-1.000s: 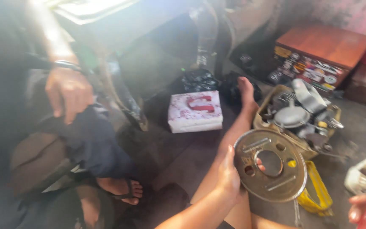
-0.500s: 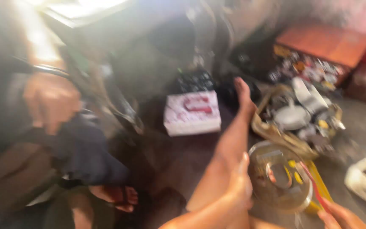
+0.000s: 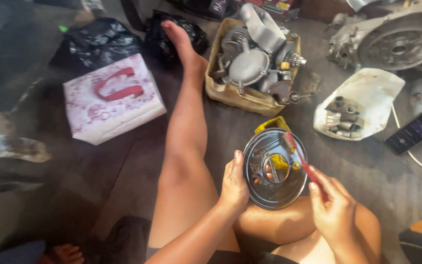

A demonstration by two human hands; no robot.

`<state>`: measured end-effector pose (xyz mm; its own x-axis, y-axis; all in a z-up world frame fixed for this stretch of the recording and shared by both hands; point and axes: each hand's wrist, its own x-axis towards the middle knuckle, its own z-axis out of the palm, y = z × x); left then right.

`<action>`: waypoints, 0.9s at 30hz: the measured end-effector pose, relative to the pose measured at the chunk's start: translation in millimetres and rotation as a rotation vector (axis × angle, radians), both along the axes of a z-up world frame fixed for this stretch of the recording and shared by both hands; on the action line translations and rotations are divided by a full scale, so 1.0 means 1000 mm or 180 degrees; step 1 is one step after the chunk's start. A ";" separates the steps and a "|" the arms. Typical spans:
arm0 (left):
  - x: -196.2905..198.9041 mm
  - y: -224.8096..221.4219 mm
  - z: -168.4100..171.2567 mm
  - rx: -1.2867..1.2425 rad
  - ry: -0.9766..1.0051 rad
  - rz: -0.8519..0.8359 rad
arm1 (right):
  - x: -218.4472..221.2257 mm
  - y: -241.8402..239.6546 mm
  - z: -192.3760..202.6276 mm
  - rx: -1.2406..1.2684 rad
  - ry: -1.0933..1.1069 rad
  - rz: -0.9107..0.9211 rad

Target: A person is cleaning a circular motorcycle component, likely a clutch bell, using a small brush while sitting on the floor.

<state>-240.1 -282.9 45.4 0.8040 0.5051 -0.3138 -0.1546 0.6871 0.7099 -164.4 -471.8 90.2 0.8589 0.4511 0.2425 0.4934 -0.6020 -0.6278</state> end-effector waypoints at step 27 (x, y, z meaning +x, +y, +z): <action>-0.095 -0.014 0.053 -0.0634 0.0135 0.1312 | -0.048 0.021 0.032 -0.0174 -0.0354 0.1127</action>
<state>-334.9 -296.4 98.7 0.5329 0.7067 -0.4654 -0.4174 0.6980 0.5819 -212.7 -450.6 121.7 0.6172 0.7303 0.2927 0.7404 -0.4131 -0.5303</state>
